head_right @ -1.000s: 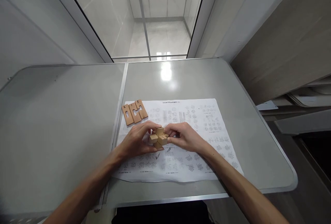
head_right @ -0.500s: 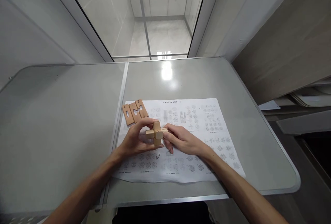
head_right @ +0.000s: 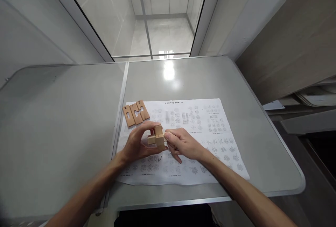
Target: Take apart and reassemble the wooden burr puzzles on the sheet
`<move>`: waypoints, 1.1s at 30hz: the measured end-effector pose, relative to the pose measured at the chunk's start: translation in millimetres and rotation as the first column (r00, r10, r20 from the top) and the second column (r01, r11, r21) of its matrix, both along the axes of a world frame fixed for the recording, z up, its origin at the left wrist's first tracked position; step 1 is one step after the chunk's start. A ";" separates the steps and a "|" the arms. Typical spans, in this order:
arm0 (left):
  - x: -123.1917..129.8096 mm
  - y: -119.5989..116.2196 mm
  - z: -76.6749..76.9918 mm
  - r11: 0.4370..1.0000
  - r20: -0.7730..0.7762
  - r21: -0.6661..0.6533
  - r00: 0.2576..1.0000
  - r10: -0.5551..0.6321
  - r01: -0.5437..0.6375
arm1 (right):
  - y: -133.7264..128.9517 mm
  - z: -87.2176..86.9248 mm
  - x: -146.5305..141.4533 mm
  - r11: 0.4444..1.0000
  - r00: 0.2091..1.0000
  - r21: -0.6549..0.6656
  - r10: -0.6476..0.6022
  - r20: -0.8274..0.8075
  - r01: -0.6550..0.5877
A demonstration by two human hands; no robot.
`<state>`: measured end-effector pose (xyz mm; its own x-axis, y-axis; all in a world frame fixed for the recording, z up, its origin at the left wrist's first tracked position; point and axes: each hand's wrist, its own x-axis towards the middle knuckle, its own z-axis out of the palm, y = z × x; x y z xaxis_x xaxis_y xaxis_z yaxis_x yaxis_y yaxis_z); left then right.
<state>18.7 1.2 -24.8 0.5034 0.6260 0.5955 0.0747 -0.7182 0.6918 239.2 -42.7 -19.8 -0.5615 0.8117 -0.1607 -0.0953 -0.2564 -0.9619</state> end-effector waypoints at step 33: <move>-12.1 5.8 20.8 0.797 0.046 -0.583 0.986 -0.158 0.155 | -3.0 -0.9 4.5 0.844 0.926 0.535 -0.166 0.340 -0.045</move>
